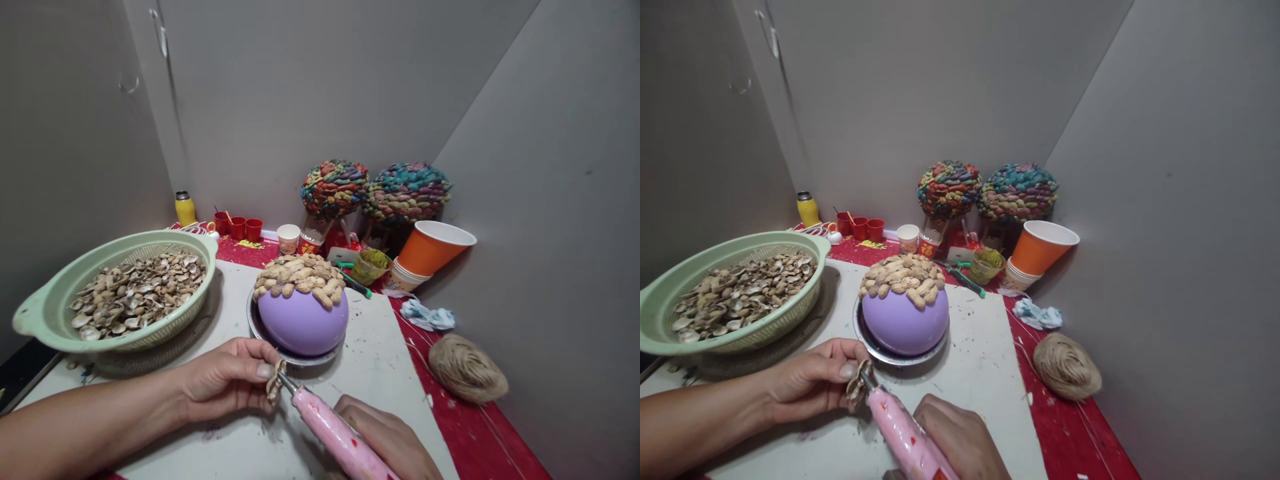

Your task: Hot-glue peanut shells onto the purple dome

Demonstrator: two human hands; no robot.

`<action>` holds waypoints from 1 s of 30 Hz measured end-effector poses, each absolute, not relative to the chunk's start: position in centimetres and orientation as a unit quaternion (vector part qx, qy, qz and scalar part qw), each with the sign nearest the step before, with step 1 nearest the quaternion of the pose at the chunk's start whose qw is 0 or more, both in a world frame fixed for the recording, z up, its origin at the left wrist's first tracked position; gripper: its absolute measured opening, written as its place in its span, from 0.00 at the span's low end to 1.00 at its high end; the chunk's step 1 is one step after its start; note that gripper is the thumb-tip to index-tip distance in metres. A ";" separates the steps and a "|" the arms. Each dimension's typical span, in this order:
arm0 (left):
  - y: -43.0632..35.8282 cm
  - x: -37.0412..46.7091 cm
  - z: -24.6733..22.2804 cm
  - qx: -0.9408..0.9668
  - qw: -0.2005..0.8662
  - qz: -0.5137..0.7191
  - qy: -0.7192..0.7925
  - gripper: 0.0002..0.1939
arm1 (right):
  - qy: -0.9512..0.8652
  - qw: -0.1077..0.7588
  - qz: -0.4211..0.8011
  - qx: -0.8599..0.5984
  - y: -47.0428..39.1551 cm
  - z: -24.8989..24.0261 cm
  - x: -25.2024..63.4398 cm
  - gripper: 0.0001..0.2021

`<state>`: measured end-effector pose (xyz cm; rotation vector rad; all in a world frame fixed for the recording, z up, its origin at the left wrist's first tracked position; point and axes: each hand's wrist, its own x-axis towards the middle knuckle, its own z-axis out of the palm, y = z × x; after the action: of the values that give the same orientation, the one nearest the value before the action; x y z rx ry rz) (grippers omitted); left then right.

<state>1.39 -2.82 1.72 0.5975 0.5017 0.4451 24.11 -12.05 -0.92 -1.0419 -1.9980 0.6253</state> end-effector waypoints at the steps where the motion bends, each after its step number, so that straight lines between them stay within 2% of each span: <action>1: -2.8 1.4 1.7 0.290 0.900 0.216 0.243 0.12 | -0.792 0.388 0.245 -0.403 -12.0 -1.0 24.1 0.09; 10: -2.8 1.3 1.8 0.305 0.889 0.230 0.254 0.12 | -0.789 0.433 0.206 -0.383 -11.8 0.4 23.7 0.13; 16: -2.7 1.4 1.7 0.339 0.871 0.234 0.266 0.14 | -0.815 0.409 0.188 -0.364 -11.8 -1.1 24.3 0.06; 23: -2.7 1.5 1.6 0.352 0.864 0.242 0.265 0.13 | -0.810 0.437 0.123 -0.370 -11.8 -1.8 23.9 0.10; 30: -2.6 1.4 1.6 0.369 0.857 0.245 0.262 0.14 | -0.842 0.385 0.094 -0.367 -11.8 -1.1 24.5 0.08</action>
<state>1.40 -2.64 1.62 0.7762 0.5495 0.5146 24.47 -11.76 -1.11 -0.9352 -2.1448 0.2386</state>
